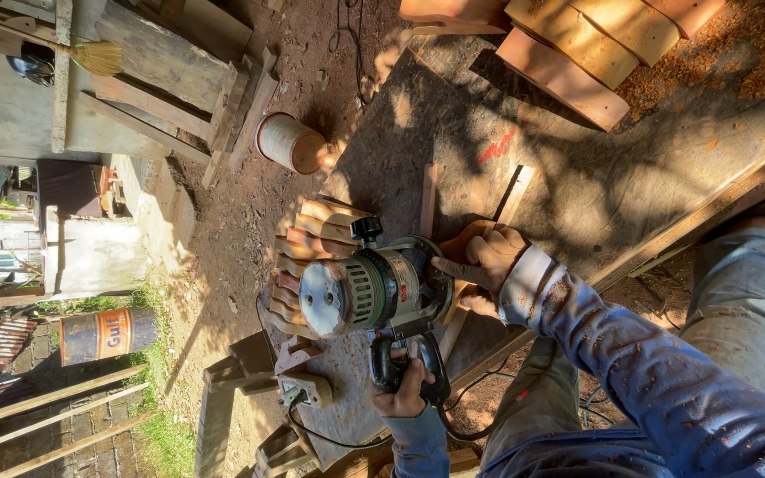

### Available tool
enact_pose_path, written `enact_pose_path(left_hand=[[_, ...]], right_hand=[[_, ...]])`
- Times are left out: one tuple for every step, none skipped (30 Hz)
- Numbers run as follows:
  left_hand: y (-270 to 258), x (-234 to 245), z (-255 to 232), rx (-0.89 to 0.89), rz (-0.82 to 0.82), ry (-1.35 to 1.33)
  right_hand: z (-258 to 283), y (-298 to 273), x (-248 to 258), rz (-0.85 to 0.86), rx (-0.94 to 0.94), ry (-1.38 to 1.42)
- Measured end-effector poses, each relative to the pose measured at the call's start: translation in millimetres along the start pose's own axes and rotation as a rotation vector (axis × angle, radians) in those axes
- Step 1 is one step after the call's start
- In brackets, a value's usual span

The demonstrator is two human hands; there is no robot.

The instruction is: Use a handheld electric router to shape and smooth the edges of wooden pieces on a workbench.

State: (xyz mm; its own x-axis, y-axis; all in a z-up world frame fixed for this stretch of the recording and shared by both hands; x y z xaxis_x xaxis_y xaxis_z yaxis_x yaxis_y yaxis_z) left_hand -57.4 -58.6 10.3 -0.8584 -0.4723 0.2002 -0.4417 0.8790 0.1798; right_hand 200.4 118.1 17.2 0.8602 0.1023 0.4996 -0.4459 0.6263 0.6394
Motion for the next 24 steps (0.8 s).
enact_pose_path(left_hand=[[-2,1,3,0.036,-0.024,-0.015],[-4,2,6,0.072,-0.049,-0.030],[-5,3,6,0.073,-0.049,-0.031],[-7,7,6,0.084,-0.076,0.018],[-7,8,8,0.092,-0.102,0.062],[-1,-3,-7,0.090,-0.102,0.055],[-2,-10,-19,0.141,-0.147,0.086],[-2,-15,-33,0.194,-0.192,0.117],[3,-14,-35,0.192,-0.208,0.106],[10,-16,-40,0.152,-0.181,0.071],[19,-18,-46,0.107,-0.152,0.036],[22,-10,-52,0.100,-0.164,0.025],[22,-4,-61,0.088,-0.135,0.055],[22,3,-69,0.077,-0.106,0.084],[20,19,-68,0.079,-0.123,0.078],[19,33,-69,0.054,-0.109,0.146],[18,46,-69,0.027,-0.097,0.207],[10,59,-69,0.028,-0.116,0.195],[6,73,-65,0.058,-0.151,0.220],[1,86,-61,0.089,-0.186,0.245],[-3,93,-59,0.088,-0.198,0.222],[-7,100,-52,0.163,-0.193,0.231],[-15,108,-44,0.243,-0.189,0.241],[-15,109,-42,0.246,-0.203,0.219]], right_hand=[[4,2,7,-0.054,0.037,0.033],[8,4,15,-0.108,0.074,0.065],[8,1,13,-0.106,0.074,0.065],[9,0,10,-0.106,0.078,0.047],[8,-1,9,-0.105,0.086,0.024],[12,4,19,-0.103,0.090,0.018],[17,7,29,-0.114,0.085,0.048],[24,12,38,-0.123,0.081,0.078],[22,9,32,-0.112,0.096,0.078],[15,8,22,-0.041,0.045,0.038],[7,8,12,0.025,-0.006,-0.007],[5,5,6,0.031,0.010,-0.011],[1,1,2,-0.005,-0.033,-0.120],[-2,-4,-1,-0.043,-0.076,-0.229],[1,-8,-2,-0.031,-0.063,-0.225],[0,-12,-4,-0.007,-0.116,-0.243],[-2,-15,-3,0.017,-0.165,-0.267],[0,-15,-6,0.029,-0.146,-0.271],[-3,-15,-5,0.022,-0.170,-0.224],[-5,-15,-5,0.015,-0.194,-0.178],[-5,-14,-5,0.027,-0.177,-0.194],[-9,-14,-7,0.078,-0.202,-0.240],[-13,-15,-11,0.133,-0.227,-0.284],[-9,-3,-2,0.147,-0.209,-0.297]])
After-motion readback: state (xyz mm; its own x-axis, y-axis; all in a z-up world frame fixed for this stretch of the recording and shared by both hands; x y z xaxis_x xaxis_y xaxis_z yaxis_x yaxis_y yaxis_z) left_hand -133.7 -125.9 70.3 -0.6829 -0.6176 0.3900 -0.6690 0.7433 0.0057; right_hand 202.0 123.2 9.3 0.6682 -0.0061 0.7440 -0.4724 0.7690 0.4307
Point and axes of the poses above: each hand's wrist, its own y-axis towards the middle knuckle, its own x-axis out of the back of the hand, z = x × y, the point moved 7 cm from there along y, towards the middle knuckle, and after that the axes turned 10 degrees about y, right-handed, at the moved point
